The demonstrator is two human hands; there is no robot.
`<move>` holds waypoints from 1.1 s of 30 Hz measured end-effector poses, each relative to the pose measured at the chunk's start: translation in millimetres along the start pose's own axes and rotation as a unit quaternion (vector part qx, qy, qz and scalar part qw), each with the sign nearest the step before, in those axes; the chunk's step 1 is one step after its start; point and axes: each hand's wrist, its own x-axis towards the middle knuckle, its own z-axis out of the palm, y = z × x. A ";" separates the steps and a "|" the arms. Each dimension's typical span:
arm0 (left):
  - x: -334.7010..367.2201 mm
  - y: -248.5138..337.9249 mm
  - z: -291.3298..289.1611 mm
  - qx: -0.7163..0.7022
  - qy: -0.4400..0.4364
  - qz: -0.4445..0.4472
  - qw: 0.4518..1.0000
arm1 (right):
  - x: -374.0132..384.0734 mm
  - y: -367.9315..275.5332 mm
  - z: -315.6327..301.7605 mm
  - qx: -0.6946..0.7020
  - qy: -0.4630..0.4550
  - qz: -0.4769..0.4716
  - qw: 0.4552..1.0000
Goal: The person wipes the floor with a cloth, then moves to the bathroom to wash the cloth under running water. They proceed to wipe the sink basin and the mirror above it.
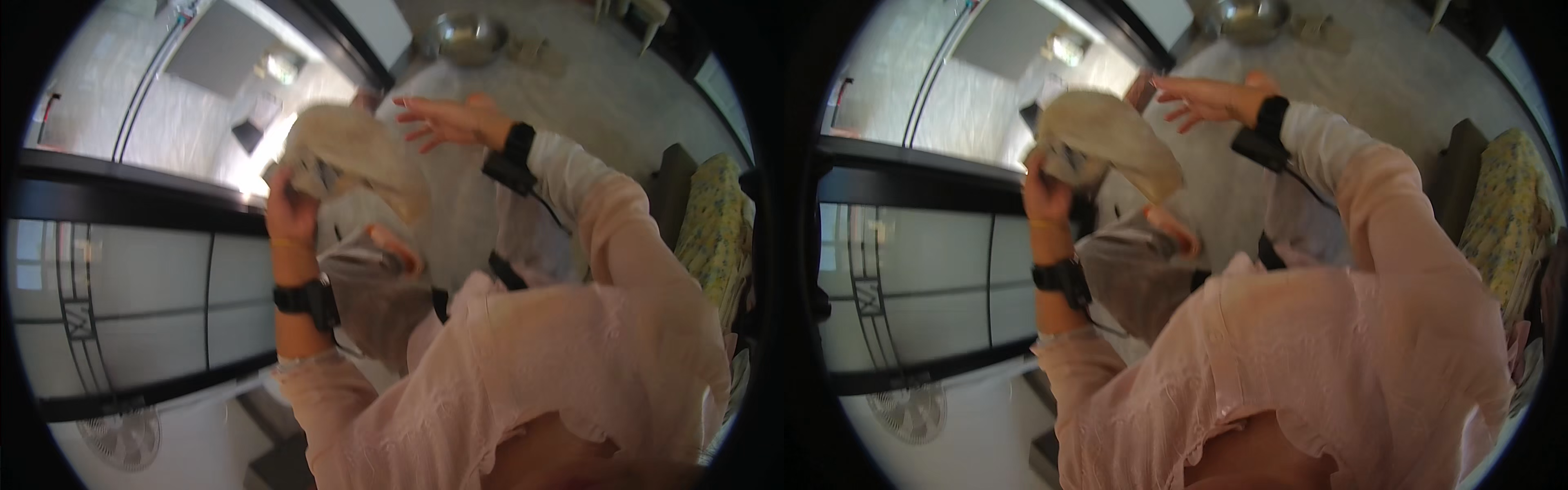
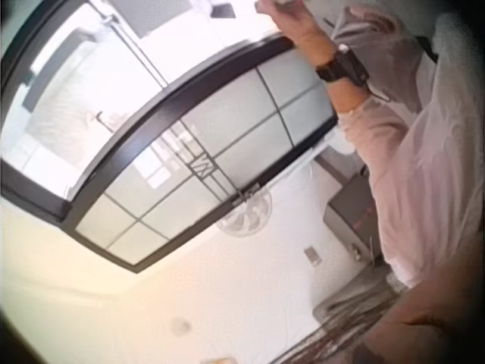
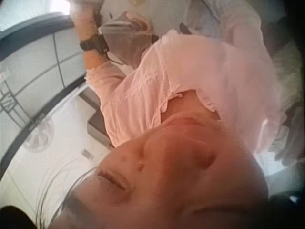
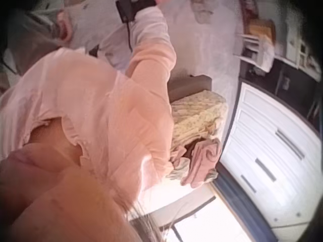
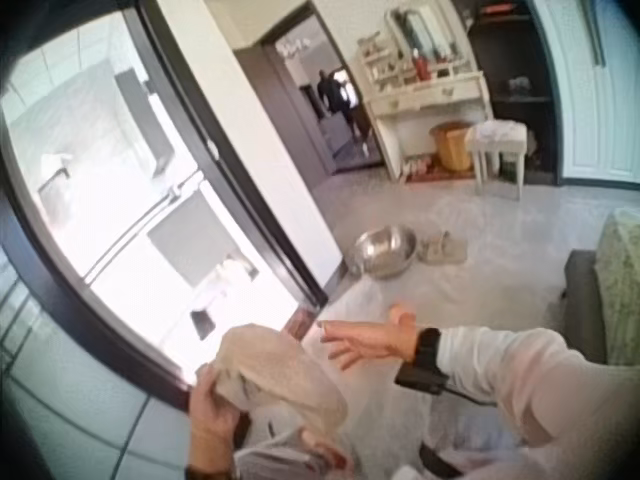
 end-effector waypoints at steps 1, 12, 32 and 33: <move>-25.2 0.1 -7.2 0.001 0.042 -0.020 0.999 | -7.5 18.8 20.8 0.028 0.008 0.029 0.999; -71.0 -50.2 -85.0 -0.007 0.175 -0.051 0.983 | 14.3 17.0 96.4 -0.123 -0.032 -0.021 0.992; -84.0 -140.5 -147.7 0.059 0.079 -0.362 0.927 | 39.4 217.0 -10.0 0.164 0.170 0.196 0.952; -78.0 -131.8 -159.2 0.071 0.087 -0.359 0.926 | 39.8 214.7 -39.1 0.086 0.214 0.206 0.951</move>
